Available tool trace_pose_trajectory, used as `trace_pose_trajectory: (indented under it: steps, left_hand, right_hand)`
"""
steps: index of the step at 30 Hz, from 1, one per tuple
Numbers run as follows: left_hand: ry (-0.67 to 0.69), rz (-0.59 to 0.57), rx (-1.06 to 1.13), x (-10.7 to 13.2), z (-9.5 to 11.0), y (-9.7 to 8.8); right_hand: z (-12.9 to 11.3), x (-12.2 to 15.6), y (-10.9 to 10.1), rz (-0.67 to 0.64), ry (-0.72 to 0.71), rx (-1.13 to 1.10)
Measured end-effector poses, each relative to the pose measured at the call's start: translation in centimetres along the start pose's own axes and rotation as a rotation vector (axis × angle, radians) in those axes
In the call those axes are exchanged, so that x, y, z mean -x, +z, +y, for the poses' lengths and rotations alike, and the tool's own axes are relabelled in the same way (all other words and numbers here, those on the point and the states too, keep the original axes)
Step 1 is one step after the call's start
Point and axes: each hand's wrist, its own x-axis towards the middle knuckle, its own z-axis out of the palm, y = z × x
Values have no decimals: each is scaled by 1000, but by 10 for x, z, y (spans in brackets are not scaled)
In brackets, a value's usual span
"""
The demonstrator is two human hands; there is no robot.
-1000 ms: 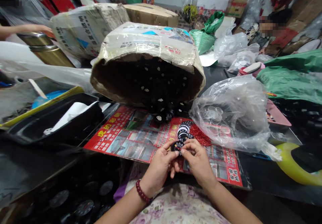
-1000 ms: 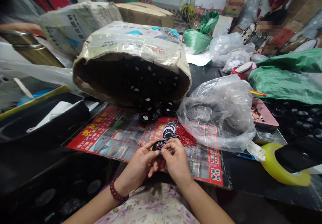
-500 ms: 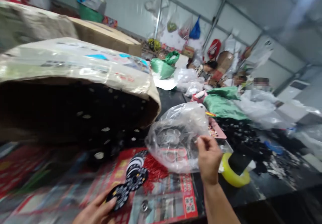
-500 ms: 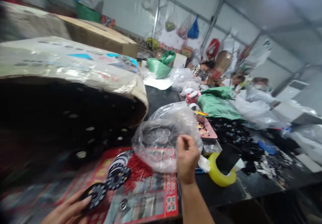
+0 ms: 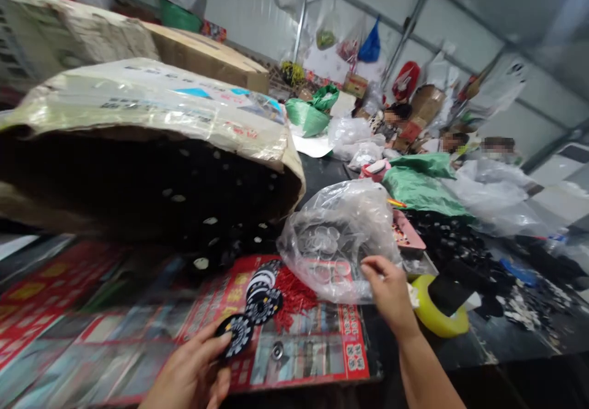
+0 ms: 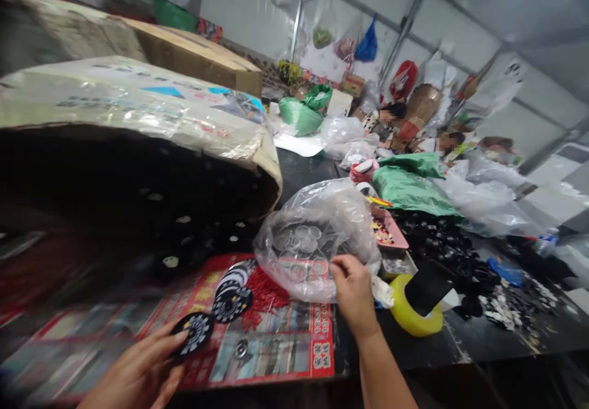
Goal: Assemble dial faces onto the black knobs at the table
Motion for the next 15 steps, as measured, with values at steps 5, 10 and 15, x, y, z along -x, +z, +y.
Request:
trace_pose_trajectory:
  steps: [5, 10, 15]
  left_hand:
    - [2, -74, 37, 13, 15, 9]
    - [-7, -100, 26, 16, 14, 6]
    - [17, -73, 10, 14, 12, 3]
  right_hand:
    - [-24, 62, 65, -385, -144, 121]
    - [-29, 62, 86, -421, -188, 306]
    - [-27, 53, 91, -410, -183, 434]
